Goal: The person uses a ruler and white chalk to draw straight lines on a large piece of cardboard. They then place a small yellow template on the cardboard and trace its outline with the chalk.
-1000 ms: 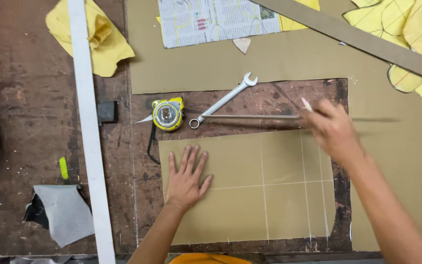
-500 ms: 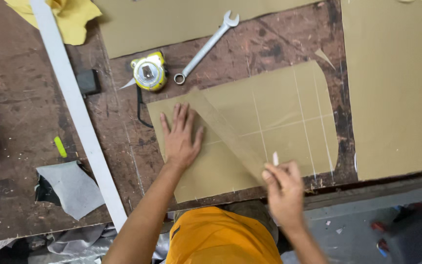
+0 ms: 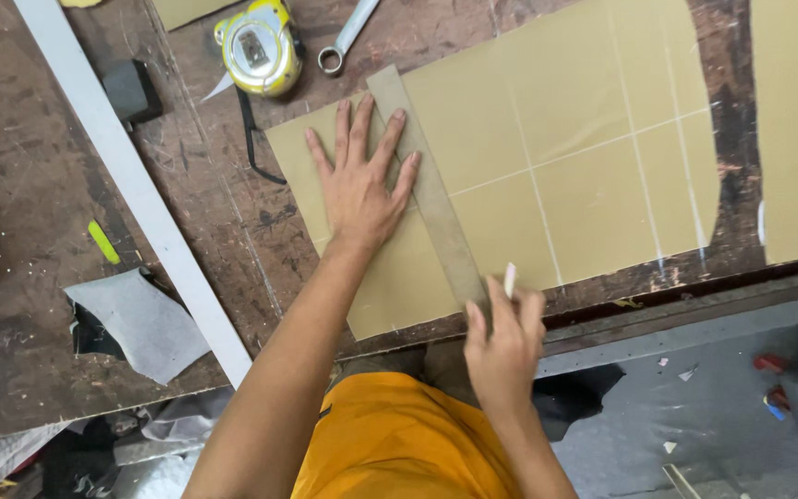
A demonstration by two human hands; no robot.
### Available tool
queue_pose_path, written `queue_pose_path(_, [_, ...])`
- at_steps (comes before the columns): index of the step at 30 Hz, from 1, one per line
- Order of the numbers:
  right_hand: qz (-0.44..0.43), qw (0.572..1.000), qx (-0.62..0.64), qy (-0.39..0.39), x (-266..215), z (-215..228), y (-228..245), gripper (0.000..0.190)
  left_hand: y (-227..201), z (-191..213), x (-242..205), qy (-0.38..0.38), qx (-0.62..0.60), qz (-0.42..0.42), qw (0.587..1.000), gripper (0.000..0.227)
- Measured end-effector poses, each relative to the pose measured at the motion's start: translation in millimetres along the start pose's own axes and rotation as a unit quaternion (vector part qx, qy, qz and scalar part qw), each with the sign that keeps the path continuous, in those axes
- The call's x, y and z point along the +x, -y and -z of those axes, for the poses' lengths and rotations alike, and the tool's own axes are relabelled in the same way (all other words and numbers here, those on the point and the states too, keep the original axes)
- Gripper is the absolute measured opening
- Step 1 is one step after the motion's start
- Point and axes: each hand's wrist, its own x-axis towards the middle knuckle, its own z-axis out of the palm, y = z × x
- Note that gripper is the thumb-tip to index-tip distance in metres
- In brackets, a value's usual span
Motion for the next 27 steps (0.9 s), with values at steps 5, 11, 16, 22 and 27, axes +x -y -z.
queue_pose_path(5, [-0.083,0.994,-0.070,0.012,-57,1,-22,0.066,6,-6,-3,-0.008,0.021,-0.021,1.000,0.054])
queue_pose_path(11, [-0.089,0.996,0.013,-0.015,-81,-24,-33,0.058,5,-8,1,0.002,0.008,-0.016,1.000,0.053])
queue_pose_path(16, [-0.077,0.997,0.011,-0.023,-93,-26,-37,0.056,11,-9,-7,0.001,-0.004,-0.014,1.000,0.052])
queue_pose_path(22, [-0.070,0.997,-0.005,-0.037,-87,-24,-38,0.055,9,-6,-5,-0.003,-0.008,-0.016,1.000,0.053])
queue_pose_path(27, [-0.059,0.998,0.011,-0.030,-93,-20,-39,0.055,10,-9,-11,0.021,0.001,-0.007,1.000,0.050])
